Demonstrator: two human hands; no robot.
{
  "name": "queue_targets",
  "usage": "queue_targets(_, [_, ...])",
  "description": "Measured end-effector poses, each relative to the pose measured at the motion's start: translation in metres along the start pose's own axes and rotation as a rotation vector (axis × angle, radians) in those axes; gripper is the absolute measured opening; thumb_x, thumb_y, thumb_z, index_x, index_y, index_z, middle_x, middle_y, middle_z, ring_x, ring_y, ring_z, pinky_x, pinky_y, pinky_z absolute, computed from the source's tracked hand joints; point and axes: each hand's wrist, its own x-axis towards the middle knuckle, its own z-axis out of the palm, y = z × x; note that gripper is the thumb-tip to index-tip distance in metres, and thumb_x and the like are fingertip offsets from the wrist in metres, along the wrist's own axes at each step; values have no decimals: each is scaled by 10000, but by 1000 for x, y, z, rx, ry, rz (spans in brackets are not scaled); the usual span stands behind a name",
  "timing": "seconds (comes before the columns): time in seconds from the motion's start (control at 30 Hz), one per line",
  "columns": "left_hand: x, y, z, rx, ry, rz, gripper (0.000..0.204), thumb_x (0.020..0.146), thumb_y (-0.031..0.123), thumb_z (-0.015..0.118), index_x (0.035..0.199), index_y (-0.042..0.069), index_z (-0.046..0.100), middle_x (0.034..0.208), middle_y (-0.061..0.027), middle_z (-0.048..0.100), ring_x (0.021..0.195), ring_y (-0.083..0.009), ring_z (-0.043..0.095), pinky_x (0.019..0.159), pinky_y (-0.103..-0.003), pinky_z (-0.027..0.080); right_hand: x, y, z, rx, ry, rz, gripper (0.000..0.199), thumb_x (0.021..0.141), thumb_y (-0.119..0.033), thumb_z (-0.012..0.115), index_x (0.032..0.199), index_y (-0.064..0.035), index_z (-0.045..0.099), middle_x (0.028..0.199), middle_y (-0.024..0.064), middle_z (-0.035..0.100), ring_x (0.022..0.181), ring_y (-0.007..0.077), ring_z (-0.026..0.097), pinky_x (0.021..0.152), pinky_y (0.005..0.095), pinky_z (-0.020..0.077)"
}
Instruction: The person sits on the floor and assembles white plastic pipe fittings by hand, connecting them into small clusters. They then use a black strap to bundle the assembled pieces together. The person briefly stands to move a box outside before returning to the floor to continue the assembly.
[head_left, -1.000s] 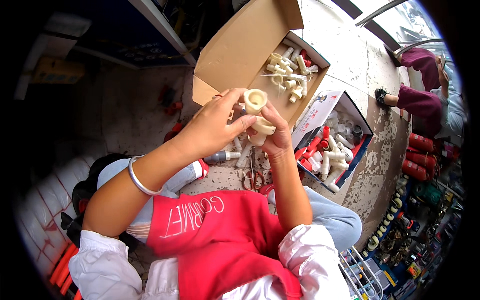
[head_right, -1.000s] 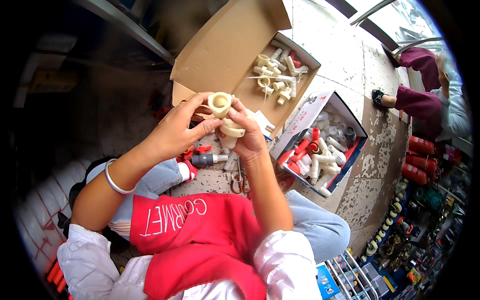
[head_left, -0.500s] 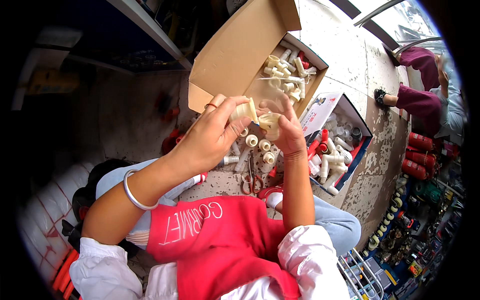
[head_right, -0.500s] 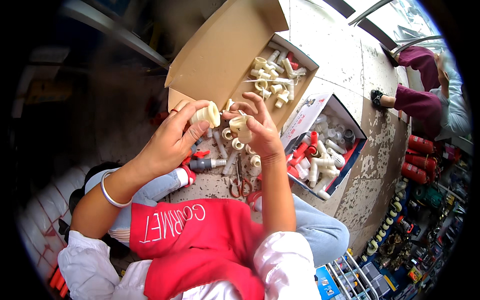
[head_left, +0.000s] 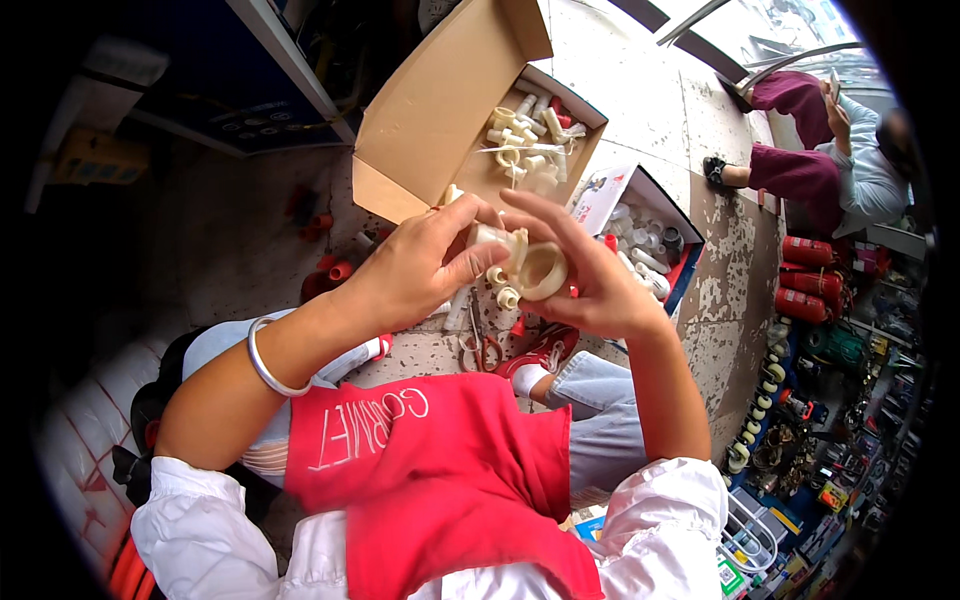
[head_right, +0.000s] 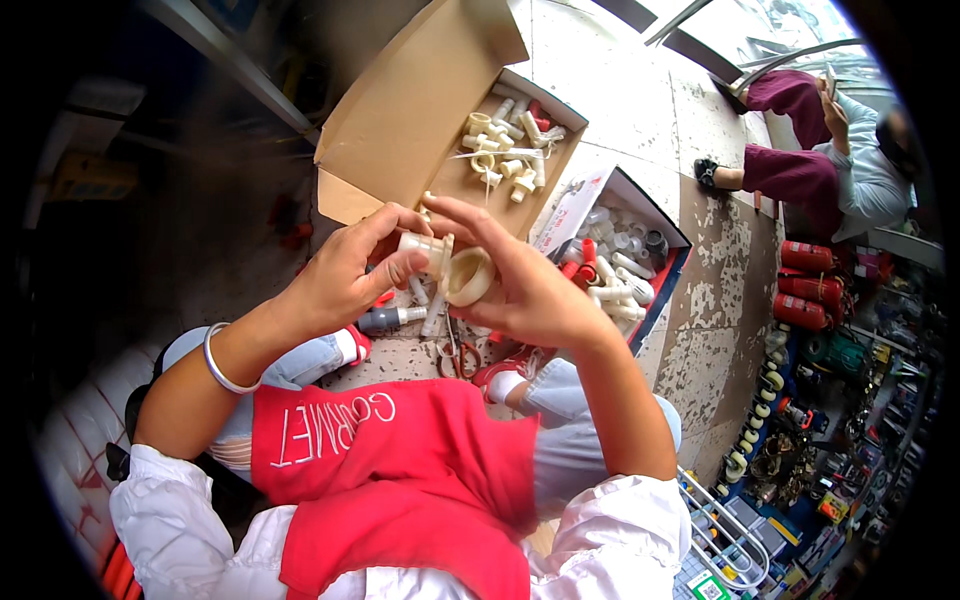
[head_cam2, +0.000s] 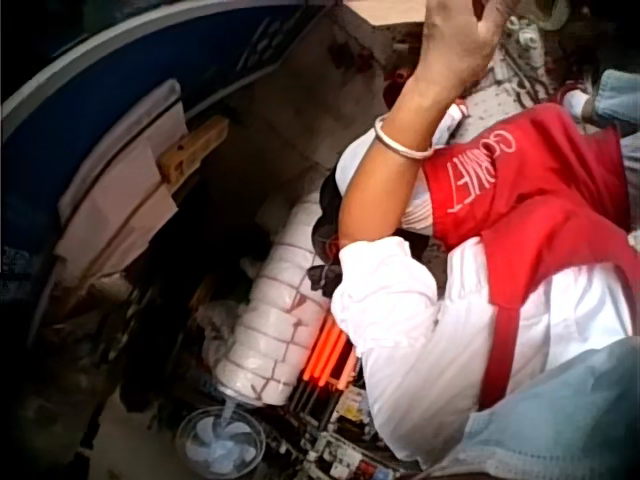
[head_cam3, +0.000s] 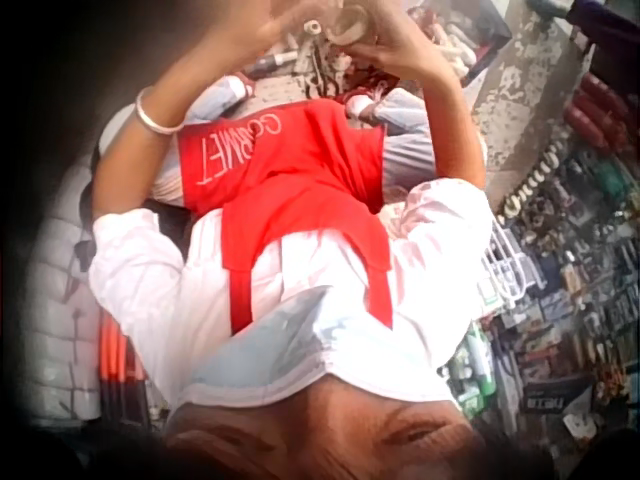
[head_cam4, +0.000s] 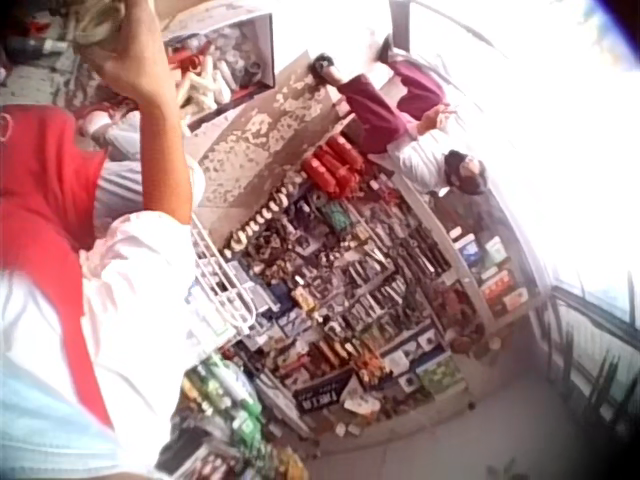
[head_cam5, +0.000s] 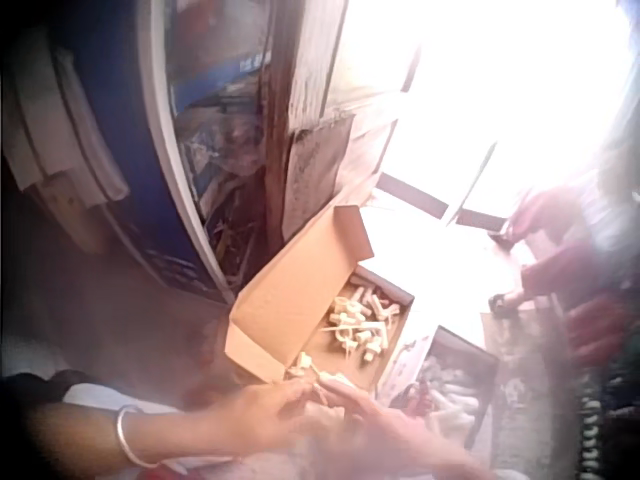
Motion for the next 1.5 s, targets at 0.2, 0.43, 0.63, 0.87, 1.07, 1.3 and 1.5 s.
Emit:
queue_targets(0.2, [-10,0,14,241,-36,261,411,839,354,692,1024,12,557,788,-146,574,773,-290,584,693,-367,460,-22,6,43,-154,169,-110,945,682,20,774,1467,-89,259,1323,139,496,1208,266,518,978,359,433])
queue_targets(0.43, [-15,-6,29,251,77,401,738,752,336,792,1292,15,405,1063,-133,513,933,-236,545,824,-340,442,-22,44,58,-151,479,-301,780,712,-40,795,1372,-40,379,1251,152,559,1123,277,580,922,371,475])
queue_targets(0.63, [-17,-14,45,-215,-140,219,690,776,395,762,1254,13,443,1102,-152,554,1019,-262,573,876,-361,467,-17,36,57,-450,517,-486,640,686,-86,775,1256,-58,487,1234,136,565,1235,353,472,1012,442,386])
queue_targets(0.87, [-11,-12,31,132,-6,247,473,798,269,730,1140,40,496,1004,-173,602,944,-342,619,799,-409,482,-33,-7,30,-490,346,-358,688,633,-172,826,1256,-85,550,1185,154,521,1025,308,573,816,382,499])
queue_targets(1.07, [-15,-9,32,96,-80,185,610,753,188,799,1220,48,434,1120,-125,563,990,-236,597,850,-344,472,-33,1,39,-523,442,-346,477,696,-87,779,1143,-77,612,972,117,595,766,257,625,643,336,514])
queue_targets(1.3, [-10,-8,21,-37,-254,165,545,766,221,792,1184,51,487,1032,-112,584,934,-197,603,774,-315,506,-42,-7,23,-611,313,-426,397,725,-30,726,1111,-71,641,1035,99,614,830,251,615,683,336,508])
queue_targets(1.5, [-9,-6,13,-103,-464,23,562,781,223,775,1218,32,477,1040,-137,617,896,-208,637,767,-323,507,-45,-4,26,-703,239,-497,385,719,-71,718,1099,-82,659,1044,92,630,818,244,614,656,334,489])
